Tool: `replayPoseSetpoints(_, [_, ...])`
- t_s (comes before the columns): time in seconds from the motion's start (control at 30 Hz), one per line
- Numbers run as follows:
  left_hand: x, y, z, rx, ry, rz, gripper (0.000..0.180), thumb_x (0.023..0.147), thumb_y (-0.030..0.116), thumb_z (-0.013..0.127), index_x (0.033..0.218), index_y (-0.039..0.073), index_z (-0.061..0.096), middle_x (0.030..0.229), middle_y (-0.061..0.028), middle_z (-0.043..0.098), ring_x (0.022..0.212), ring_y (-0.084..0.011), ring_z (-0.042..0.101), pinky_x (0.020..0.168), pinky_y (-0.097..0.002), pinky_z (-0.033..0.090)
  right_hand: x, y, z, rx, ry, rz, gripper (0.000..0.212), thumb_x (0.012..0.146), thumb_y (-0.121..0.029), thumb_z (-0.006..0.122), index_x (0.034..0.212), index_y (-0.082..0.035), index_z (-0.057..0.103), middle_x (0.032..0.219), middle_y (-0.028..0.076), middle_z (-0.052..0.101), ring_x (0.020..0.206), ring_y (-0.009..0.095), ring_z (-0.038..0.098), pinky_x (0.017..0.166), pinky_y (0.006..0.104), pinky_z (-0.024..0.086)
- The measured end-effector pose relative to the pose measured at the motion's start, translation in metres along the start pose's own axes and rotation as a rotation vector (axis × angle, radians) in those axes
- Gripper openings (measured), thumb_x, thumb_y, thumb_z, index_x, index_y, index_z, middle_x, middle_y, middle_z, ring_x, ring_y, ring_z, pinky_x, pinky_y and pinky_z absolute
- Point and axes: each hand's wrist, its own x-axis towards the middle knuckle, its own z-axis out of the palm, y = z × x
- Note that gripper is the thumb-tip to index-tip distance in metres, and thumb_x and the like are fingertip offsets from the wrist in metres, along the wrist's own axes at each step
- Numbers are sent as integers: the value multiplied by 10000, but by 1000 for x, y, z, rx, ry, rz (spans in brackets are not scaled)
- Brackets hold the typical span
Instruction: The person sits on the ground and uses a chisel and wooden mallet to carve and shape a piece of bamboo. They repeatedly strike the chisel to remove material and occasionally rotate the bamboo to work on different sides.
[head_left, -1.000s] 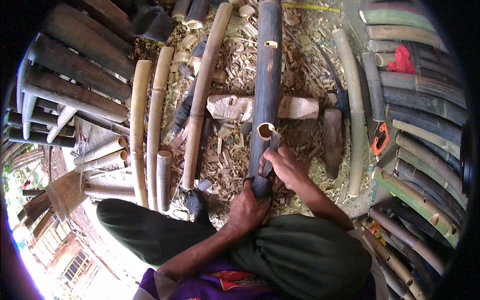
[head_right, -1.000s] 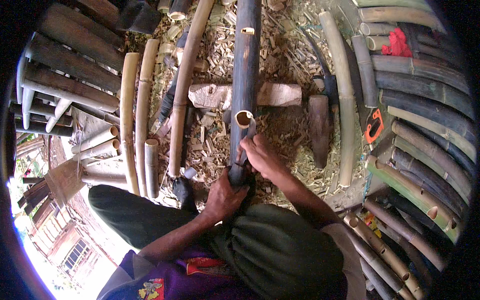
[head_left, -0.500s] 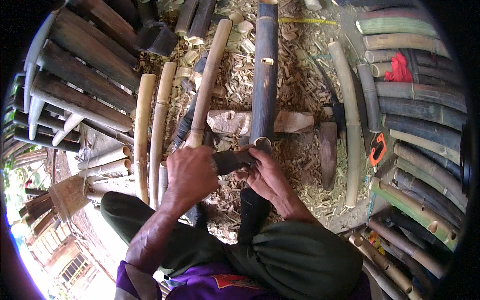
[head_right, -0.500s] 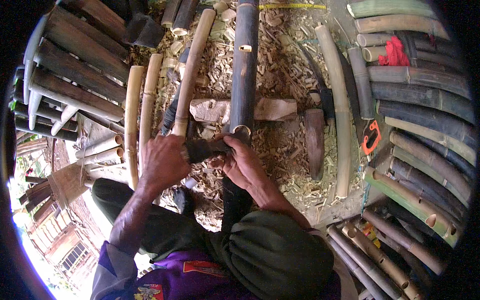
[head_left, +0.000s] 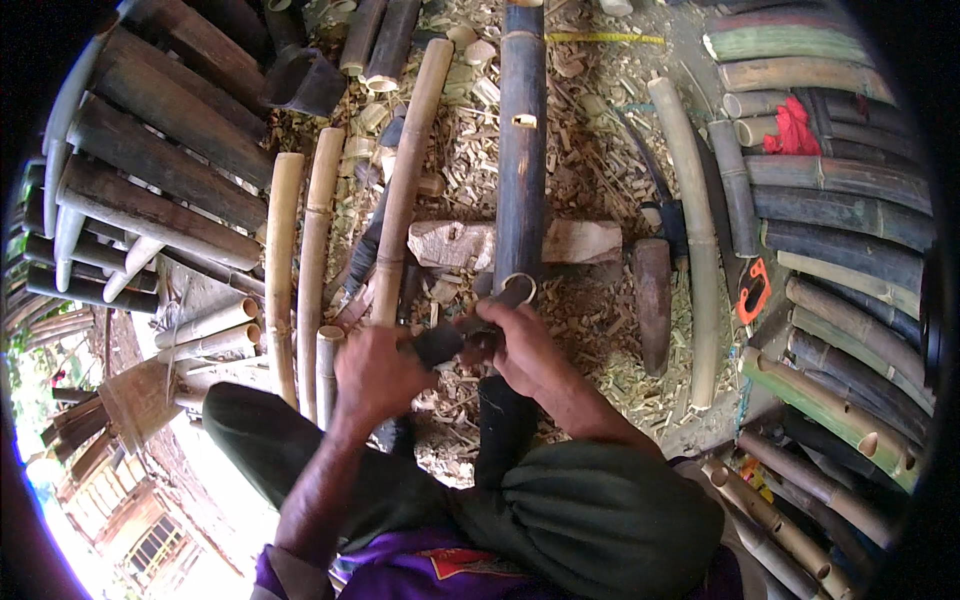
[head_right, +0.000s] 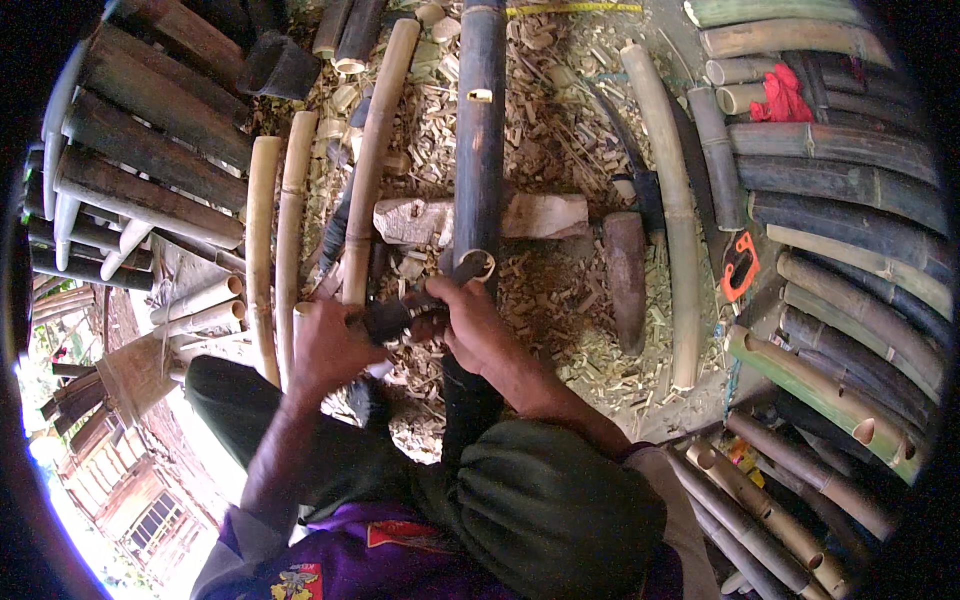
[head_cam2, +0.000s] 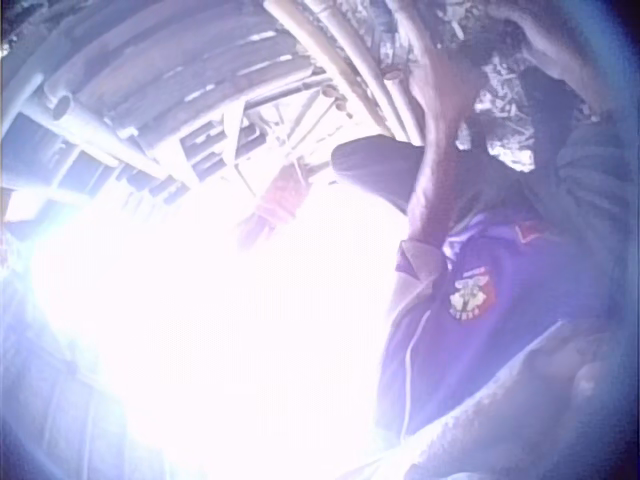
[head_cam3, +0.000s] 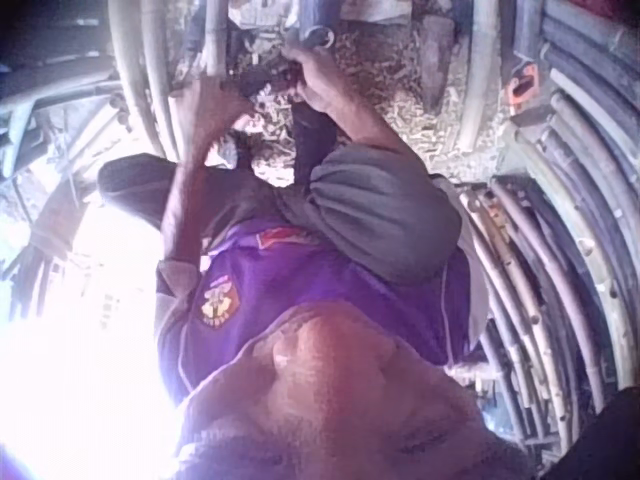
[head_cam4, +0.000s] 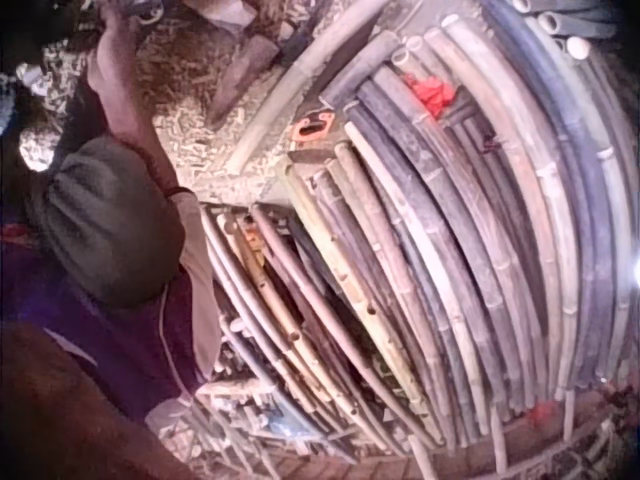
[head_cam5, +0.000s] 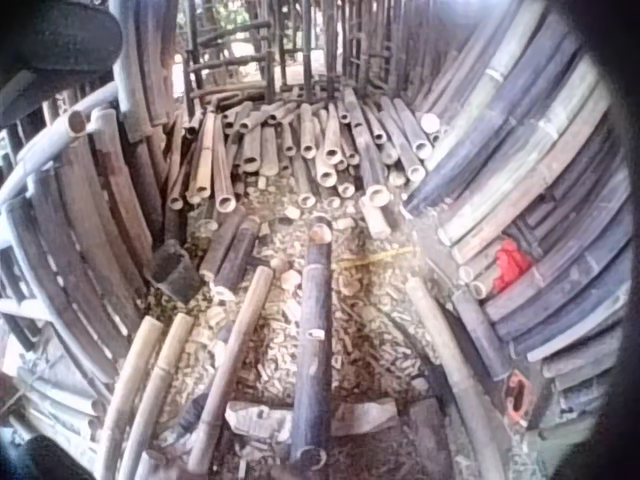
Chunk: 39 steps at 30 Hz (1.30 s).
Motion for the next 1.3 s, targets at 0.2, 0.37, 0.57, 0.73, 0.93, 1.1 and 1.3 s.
replayPoseSetpoints(0.2, [-5,87,-41,584,228,463,122,747,176,745,739,58,718,767,-149,721,758,-295,734,671,-464,557,9,12,-28,569,-289,-24,225,1030,-252,580,1118,-61,658,1035,99,736,930,201,710,788,412,615])
replayPoseSetpoints(0.37, [-6,50,-17,642,78,557,194,827,243,730,789,53,736,781,-137,727,769,-296,749,670,-452,590,0,47,-37,454,-205,-56,309,1031,-339,582,1236,-110,604,1131,60,726,930,212,697,907,426,543])
replayPoseSetpoints(0.57, [-37,52,36,179,-388,1073,321,775,295,821,974,90,677,946,-149,713,910,-305,723,788,-473,567,-50,44,-89,-171,-215,-172,345,1005,-341,615,1217,-85,523,1062,90,678,1080,248,655,930,420,512])
replayPoseSetpoints(0.73, [34,135,104,330,7,1300,664,724,182,823,1331,134,558,1351,-209,512,1216,-349,604,924,-456,540,-42,6,-160,-1254,147,-464,487,960,-356,660,1295,-35,512,1171,158,647,1137,297,635,965,441,499])
replayPoseSetpoints(0.93, [67,146,92,-165,-26,1084,832,700,1,777,1459,200,501,1532,-253,376,1259,-454,582,1018,-496,537,-10,-98,-141,-1974,250,-477,622,852,-361,728,1351,-40,543,1354,187,594,1190,388,600,1020,485,475])
replayPoseSetpoints(1.1, [68,135,85,-643,329,907,885,689,-135,678,1495,177,484,1558,-263,320,1339,-463,500,1091,-470,492,-3,-156,-40,-2568,-4,-569,467,761,-249,729,1183,-87,615,1160,124,661,1069,321,632,992,455,465])
replayPoseSetpoints(1.3, [67,139,100,-844,592,779,999,657,-88,772,1549,117,374,1463,-271,328,1375,-483,397,1171,-472,378,13,-156,0,-2588,-249,-738,317,648,-151,776,949,-91,695,958,110,702,949,295,652,905,445,482])
